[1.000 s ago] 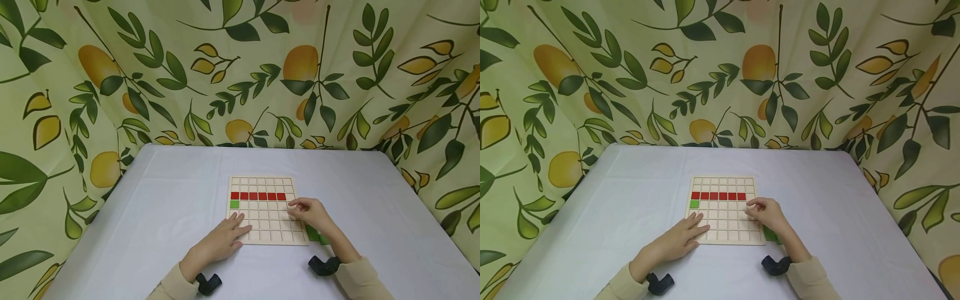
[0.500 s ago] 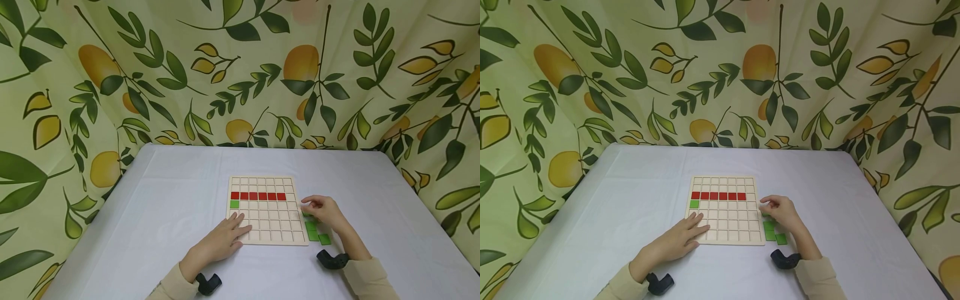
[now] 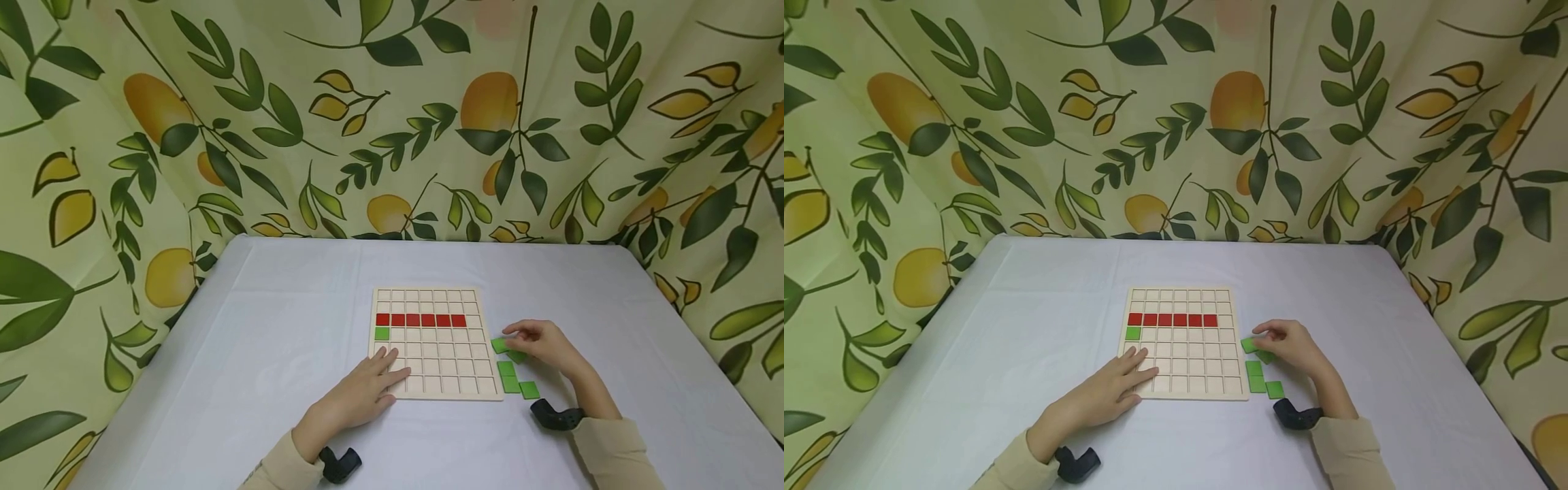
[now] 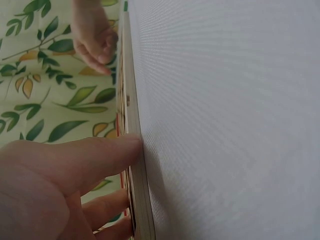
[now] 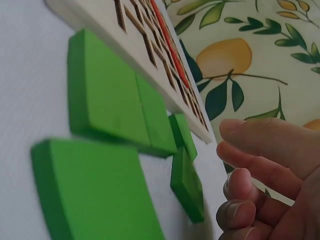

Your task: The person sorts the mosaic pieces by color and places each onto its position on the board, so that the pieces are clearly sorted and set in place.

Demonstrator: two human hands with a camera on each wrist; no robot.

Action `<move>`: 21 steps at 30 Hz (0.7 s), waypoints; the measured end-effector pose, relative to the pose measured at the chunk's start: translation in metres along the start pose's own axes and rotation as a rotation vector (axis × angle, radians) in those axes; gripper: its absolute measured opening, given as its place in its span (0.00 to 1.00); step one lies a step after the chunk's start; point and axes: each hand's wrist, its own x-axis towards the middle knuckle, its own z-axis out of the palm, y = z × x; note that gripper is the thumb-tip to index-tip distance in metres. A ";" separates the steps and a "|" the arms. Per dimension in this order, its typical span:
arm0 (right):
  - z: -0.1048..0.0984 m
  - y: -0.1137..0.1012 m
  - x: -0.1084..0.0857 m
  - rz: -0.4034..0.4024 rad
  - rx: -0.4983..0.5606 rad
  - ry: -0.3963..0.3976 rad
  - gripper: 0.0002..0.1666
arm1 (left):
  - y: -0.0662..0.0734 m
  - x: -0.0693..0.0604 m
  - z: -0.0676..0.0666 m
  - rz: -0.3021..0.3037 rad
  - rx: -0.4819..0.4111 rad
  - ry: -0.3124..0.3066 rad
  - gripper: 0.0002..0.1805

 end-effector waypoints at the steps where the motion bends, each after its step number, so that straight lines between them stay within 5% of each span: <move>1: -0.001 0.001 0.000 0.010 -0.005 -0.001 0.19 | 0.000 0.000 0.000 -0.002 -0.002 0.000 0.26; 7: -0.006 0.009 -0.001 0.039 -0.044 -0.031 0.20 | 0.000 0.000 0.000 -0.003 -0.004 -0.001 0.26; 21: -0.017 0.021 -0.004 -0.029 -0.022 -0.216 0.25 | -0.001 0.000 0.001 0.002 0.006 0.001 0.26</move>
